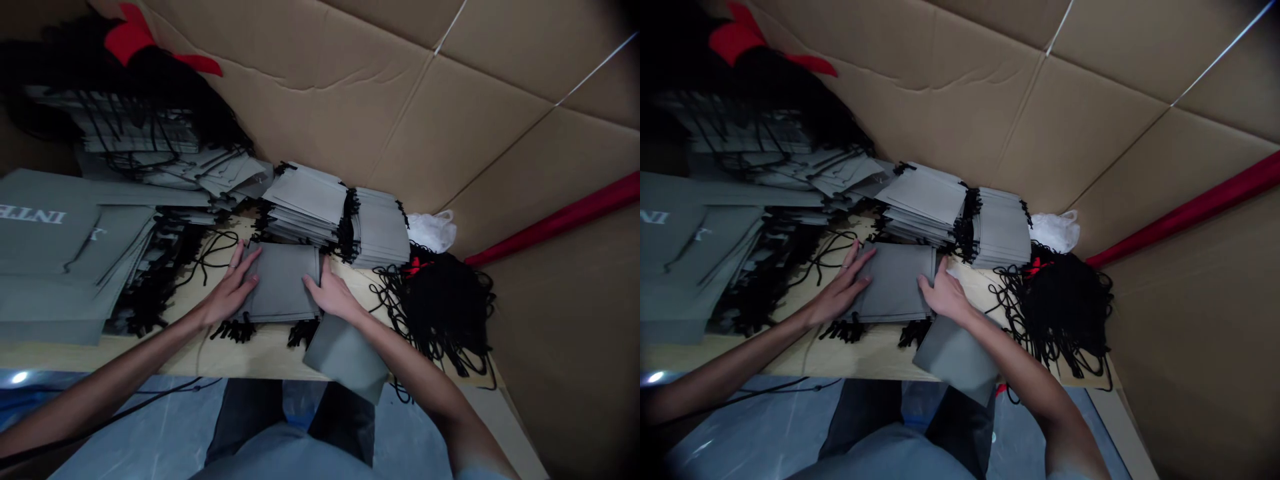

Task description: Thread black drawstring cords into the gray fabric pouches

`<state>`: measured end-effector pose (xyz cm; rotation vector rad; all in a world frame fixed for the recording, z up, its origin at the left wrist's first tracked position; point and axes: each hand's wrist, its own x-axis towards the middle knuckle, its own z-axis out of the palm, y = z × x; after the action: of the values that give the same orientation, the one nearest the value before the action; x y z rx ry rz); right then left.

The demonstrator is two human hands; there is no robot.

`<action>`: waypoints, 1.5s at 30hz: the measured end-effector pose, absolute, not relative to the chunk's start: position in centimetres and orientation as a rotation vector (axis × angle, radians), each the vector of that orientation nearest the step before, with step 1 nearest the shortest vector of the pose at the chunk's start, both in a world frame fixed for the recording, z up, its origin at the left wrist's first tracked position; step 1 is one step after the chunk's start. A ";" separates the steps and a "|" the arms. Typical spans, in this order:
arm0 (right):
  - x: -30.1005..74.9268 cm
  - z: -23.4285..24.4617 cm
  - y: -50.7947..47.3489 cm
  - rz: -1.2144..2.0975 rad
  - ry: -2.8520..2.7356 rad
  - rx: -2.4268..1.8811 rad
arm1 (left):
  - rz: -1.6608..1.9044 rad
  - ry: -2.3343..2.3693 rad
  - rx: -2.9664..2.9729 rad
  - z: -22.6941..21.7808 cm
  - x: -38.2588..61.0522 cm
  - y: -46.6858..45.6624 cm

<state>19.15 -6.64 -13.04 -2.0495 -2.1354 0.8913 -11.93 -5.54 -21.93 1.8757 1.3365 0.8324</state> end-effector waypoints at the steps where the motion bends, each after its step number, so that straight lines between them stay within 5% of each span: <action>1: 19.2 -13.0 -6.5 0.909 -2.103 -2.053 | 0.851 1.339 1.853 -22.1 -12.0 -5.5; 15: 19.3 -12.8 -6.0 0.988 -2.151 -2.006 | 0.857 1.378 1.642 -23.5 -12.2 -4.0; 35: 17.4 -11.6 -8.7 0.643 -2.361 -2.110 | 0.865 1.431 1.843 -22.3 -11.7 -2.5; 40: 20.3 -8.3 -8.1 0.568 -2.320 -2.142 | 0.966 1.558 1.857 -18.5 -11.6 -3.2; 45: 24.8 -5.3 -3.9 0.237 -2.061 -2.416 | 1.227 1.476 1.964 -9.1 -9.6 -5.0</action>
<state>24.82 -3.89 -5.31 -2.4162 -2.0612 0.2375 -9.61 -5.04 -9.10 1.9645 1.4763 1.2266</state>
